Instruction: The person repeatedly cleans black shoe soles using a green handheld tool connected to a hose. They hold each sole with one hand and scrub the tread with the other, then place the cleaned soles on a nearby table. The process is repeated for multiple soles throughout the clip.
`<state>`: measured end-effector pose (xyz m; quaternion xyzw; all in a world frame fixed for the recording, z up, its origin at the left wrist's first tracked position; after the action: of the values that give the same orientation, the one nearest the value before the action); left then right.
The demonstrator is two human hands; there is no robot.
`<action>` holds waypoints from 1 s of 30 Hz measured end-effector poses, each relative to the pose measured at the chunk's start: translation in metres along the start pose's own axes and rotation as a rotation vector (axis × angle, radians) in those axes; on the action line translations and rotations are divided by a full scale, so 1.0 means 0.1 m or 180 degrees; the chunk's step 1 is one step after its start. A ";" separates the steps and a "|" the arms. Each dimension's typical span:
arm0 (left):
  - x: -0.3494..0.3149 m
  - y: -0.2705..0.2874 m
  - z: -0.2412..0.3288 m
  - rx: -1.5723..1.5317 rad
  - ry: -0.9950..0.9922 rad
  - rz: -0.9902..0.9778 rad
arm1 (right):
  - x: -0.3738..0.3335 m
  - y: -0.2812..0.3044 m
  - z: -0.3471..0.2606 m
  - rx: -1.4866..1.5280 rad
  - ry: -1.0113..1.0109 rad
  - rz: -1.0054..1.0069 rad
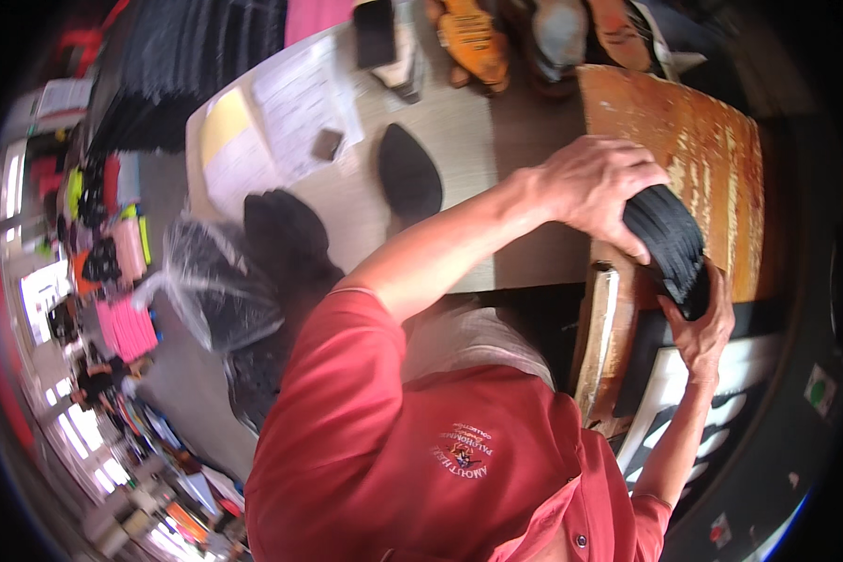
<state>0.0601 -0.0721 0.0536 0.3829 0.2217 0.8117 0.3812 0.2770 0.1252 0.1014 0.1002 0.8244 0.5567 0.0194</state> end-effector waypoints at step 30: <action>-5.16 2.69 1.14 -0.3266 0.2564 0.2290 | -0.59 -1.63 -4.00 0.2859 0.0853 -0.3045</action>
<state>0.2441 -0.6362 0.0647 -0.1214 -0.2016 0.9654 0.1121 0.2544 -0.3104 0.0983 -0.3480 0.9250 0.0972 0.1179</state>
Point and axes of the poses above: each hand's wrist, its own x-axis towards the middle knuckle, its own y-axis out of the back of the hand, z = x × y, the point moved 3 cm from there along x, towards the middle knuckle, and after that the axes turned 7 degrees about y, right-handed, at the moved point
